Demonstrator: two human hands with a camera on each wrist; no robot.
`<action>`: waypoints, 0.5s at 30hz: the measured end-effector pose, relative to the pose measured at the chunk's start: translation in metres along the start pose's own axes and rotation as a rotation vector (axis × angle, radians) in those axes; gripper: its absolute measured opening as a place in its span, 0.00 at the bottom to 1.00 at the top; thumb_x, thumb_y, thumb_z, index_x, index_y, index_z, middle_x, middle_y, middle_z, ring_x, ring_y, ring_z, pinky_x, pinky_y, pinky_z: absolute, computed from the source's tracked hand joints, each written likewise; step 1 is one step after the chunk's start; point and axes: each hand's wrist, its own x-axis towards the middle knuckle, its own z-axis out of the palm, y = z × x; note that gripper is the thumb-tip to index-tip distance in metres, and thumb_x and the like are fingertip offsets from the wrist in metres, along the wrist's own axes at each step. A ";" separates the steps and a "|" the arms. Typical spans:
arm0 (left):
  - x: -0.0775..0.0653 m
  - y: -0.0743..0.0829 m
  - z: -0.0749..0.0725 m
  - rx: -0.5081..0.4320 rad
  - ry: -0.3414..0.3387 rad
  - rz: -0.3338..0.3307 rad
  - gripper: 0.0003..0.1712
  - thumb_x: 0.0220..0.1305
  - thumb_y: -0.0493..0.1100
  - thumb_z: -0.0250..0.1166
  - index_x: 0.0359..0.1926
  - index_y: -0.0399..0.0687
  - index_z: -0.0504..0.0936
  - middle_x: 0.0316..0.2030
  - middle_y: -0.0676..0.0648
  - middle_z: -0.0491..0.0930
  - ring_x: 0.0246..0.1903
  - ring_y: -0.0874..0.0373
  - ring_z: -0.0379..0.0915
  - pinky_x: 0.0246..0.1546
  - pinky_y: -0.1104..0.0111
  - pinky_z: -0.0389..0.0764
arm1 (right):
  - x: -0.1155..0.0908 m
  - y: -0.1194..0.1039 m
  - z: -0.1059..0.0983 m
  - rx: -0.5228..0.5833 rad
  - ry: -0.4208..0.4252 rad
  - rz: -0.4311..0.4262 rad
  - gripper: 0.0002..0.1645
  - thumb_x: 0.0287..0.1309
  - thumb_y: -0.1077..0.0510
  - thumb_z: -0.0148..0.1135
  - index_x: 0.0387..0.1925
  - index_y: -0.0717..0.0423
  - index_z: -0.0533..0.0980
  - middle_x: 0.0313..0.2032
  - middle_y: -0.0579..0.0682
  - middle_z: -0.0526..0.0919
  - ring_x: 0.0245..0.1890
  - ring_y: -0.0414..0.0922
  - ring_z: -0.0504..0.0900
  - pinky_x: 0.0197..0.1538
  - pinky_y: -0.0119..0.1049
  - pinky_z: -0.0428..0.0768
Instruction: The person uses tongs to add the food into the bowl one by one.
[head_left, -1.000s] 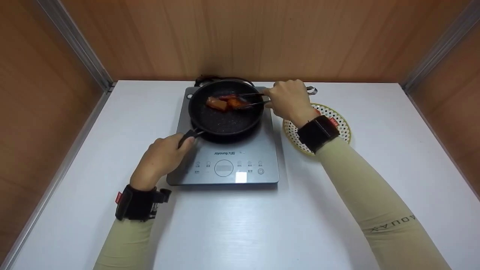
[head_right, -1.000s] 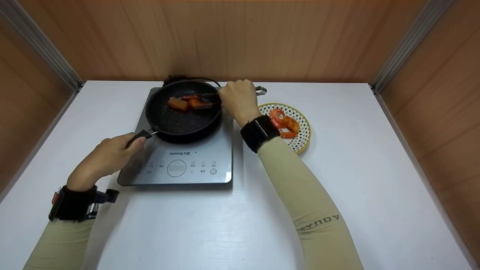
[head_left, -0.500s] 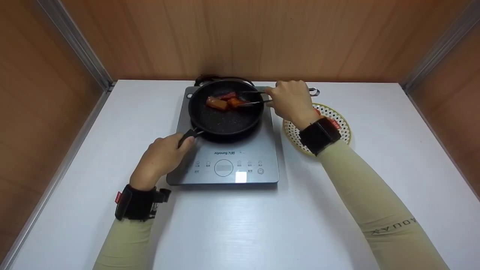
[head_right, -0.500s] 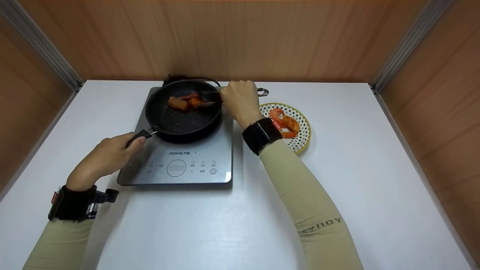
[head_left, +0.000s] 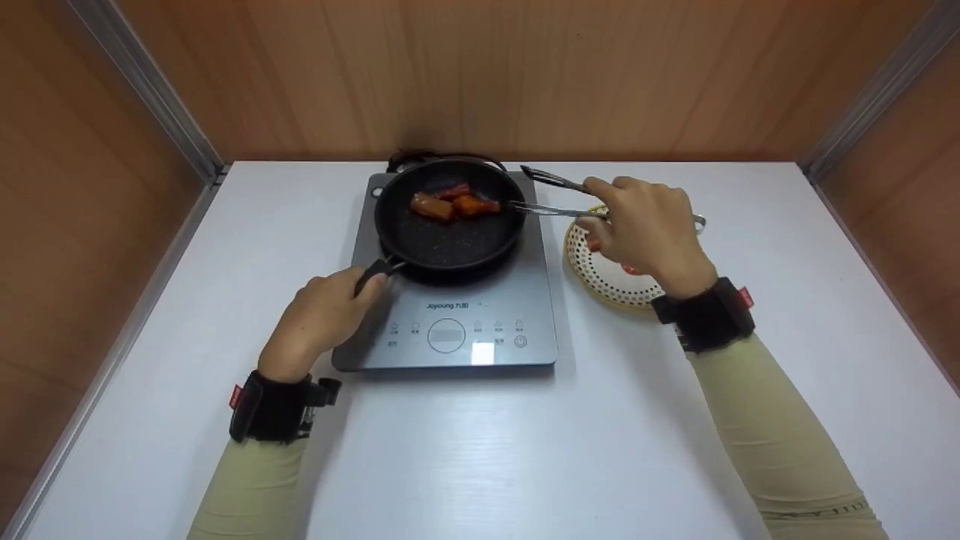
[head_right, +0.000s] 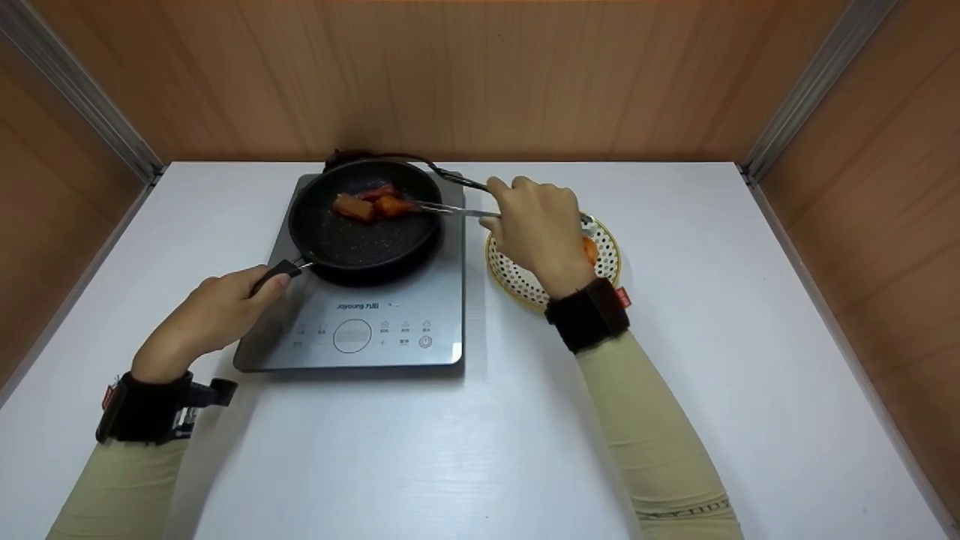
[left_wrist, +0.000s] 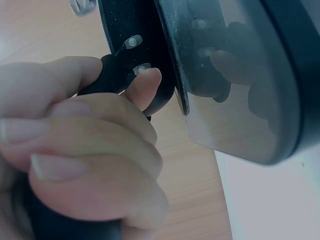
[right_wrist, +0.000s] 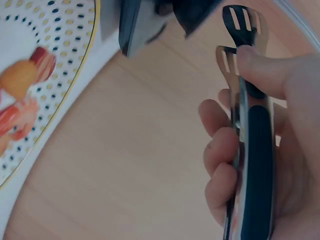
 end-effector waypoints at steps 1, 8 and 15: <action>0.000 0.000 0.000 0.000 -0.002 0.001 0.25 0.84 0.62 0.48 0.37 0.49 0.73 0.27 0.48 0.70 0.30 0.49 0.71 0.30 0.60 0.68 | -0.007 0.005 -0.003 0.011 -0.020 0.024 0.25 0.66 0.45 0.73 0.60 0.51 0.81 0.31 0.56 0.84 0.21 0.54 0.76 0.21 0.47 0.69; 0.000 -0.001 -0.002 -0.003 0.000 0.011 0.25 0.84 0.62 0.48 0.37 0.48 0.73 0.27 0.47 0.71 0.30 0.49 0.71 0.30 0.60 0.68 | -0.048 0.041 -0.014 0.073 -0.172 0.196 0.34 0.68 0.39 0.70 0.67 0.53 0.78 0.36 0.59 0.88 0.27 0.54 0.78 0.26 0.47 0.71; -0.002 0.001 -0.003 0.008 -0.007 0.012 0.24 0.85 0.60 0.48 0.37 0.48 0.72 0.27 0.47 0.70 0.30 0.49 0.72 0.29 0.60 0.69 | -0.070 0.067 -0.018 0.132 -0.218 0.274 0.38 0.69 0.35 0.68 0.70 0.54 0.77 0.38 0.58 0.86 0.33 0.56 0.78 0.28 0.48 0.67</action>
